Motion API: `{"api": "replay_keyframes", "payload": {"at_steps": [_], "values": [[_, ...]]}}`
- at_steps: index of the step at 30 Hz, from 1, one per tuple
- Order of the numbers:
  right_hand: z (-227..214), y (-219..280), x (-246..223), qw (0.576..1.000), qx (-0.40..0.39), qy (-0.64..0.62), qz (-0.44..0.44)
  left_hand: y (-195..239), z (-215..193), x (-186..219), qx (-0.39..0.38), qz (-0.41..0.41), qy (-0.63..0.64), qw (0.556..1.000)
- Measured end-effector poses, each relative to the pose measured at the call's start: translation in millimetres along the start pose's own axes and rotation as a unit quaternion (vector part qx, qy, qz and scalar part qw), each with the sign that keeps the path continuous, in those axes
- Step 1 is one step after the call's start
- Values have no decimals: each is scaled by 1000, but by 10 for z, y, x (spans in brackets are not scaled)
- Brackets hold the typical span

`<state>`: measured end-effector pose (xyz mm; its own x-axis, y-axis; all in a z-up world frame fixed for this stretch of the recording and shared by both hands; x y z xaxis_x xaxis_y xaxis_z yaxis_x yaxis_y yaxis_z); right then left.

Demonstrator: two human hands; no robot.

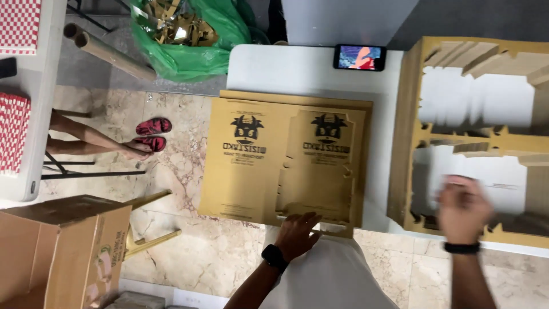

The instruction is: Folding flat cardboard sheets and assembling them into a larger packaging structure.

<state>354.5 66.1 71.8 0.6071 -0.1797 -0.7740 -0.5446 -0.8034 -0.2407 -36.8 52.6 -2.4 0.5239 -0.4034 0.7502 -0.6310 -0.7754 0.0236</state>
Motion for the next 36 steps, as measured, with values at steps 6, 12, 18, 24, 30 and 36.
{"api": "replay_keyframes", "payload": {"at_steps": [6, 12, 18, 24, 30, 36], "values": [[2534, 531, -774, 946, -290, 84, 115, 125, -1043, -819, 110, -88, -39, 989], [4184, 647, -966, 914, -328, 150, 187, -55, -2398, -1649, 237, -256, 62, 935], [4869, 772, -795, 906, -229, 319, 158, -340, -2108, -2927, 239, -424, 133, 863], [4580, 539, -1105, 864, -257, 166, 400, -349, -2148, -2859, 234, -449, 136, 852], [4338, 331, -1433, 888, -324, 123, 302, -416, -2098, -2824, 278, -448, 102, 844], [4252, 227, -1277, 891, -304, 121, 315, -1191, -2039, -2098, 252, -269, 45, 929]]}}
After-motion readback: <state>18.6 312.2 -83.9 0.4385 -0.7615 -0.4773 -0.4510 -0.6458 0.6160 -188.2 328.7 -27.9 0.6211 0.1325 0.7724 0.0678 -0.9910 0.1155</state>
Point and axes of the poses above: each hand's wrist, its own y-axis away from the middle knuckle, its own z-axis out of the palm, x = y × z, the point moved 4 cm from there along -y, towards the middle knuckle, and after that the axes turned 11 degrees about y, right-handed, at the moved point
